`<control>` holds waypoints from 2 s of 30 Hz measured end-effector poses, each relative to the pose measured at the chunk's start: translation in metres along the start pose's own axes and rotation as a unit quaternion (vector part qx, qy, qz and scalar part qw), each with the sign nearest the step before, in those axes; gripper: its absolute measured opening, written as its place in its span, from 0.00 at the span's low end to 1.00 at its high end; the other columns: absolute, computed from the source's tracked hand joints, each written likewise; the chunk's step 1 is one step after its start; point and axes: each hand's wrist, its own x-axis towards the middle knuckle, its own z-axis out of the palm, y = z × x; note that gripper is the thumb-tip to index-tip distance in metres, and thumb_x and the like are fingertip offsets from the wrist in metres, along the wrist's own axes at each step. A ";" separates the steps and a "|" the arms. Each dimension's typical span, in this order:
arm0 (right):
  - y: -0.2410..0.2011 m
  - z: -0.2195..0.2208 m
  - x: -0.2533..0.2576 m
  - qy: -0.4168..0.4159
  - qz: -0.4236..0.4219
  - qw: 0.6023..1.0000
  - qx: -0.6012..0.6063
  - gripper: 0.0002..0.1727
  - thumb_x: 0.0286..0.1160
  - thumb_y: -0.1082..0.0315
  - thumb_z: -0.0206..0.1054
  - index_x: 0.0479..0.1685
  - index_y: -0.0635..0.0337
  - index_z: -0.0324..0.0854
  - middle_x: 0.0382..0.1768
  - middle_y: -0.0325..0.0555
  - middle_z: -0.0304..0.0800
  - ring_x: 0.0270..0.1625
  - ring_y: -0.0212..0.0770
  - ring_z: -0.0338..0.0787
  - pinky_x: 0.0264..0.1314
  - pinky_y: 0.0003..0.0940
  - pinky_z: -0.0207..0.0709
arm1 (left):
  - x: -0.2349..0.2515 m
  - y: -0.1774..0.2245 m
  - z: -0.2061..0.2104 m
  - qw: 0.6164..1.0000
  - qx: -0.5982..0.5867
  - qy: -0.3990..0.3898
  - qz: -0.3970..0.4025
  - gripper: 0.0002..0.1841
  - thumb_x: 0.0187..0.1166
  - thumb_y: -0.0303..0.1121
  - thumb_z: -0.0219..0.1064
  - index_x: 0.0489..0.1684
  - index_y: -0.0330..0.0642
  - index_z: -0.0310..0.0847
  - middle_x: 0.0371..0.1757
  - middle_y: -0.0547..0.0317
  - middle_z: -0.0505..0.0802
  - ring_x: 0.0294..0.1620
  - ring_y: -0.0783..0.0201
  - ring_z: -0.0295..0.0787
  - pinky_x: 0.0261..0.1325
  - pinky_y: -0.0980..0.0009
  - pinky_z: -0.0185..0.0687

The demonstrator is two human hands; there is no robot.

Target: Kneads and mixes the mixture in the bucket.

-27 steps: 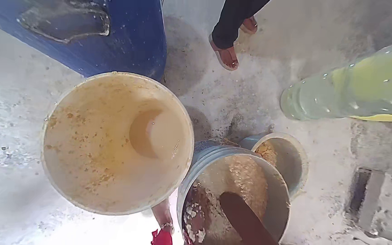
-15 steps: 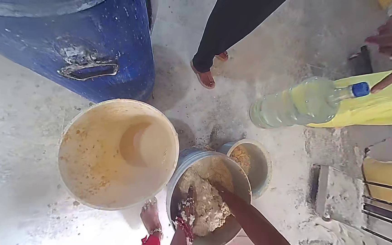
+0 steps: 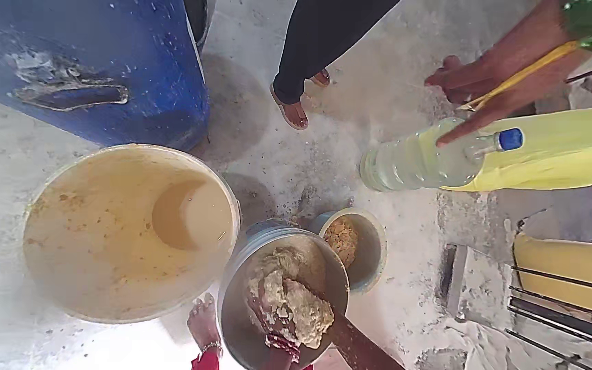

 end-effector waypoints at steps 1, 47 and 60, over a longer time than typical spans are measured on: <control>0.001 0.002 0.003 -0.007 0.007 1.000 0.020 0.19 0.89 0.76 0.47 0.71 0.78 0.71 0.58 0.54 0.86 0.58 0.25 0.84 0.65 0.17 0.75 | 0.005 0.003 -0.002 1.000 -0.010 -0.015 -0.015 0.22 0.85 0.25 0.59 0.72 0.15 0.71 0.73 0.26 0.81 0.79 0.47 0.75 0.84 0.63 0.61; -0.038 0.036 0.020 0.001 0.215 0.896 -0.389 0.29 0.92 0.72 0.47 0.91 0.69 0.54 0.87 0.66 0.62 0.90 0.60 0.64 0.90 0.53 0.58 | 0.103 0.020 -0.048 0.934 0.267 -0.126 -0.201 0.21 0.91 0.25 0.49 0.76 0.16 0.66 0.79 0.23 0.74 0.85 0.34 0.67 0.86 0.47 0.58; -0.015 -0.004 -0.053 0.004 0.018 0.994 -0.111 0.26 0.90 0.75 0.49 0.83 0.82 0.59 0.82 0.69 0.69 0.85 0.46 0.70 0.88 0.31 0.60 | 0.019 0.030 -0.044 0.956 0.213 -0.130 -0.156 0.19 0.89 0.21 0.51 0.70 0.11 0.69 0.75 0.16 0.76 0.81 0.29 0.69 0.85 0.46 0.57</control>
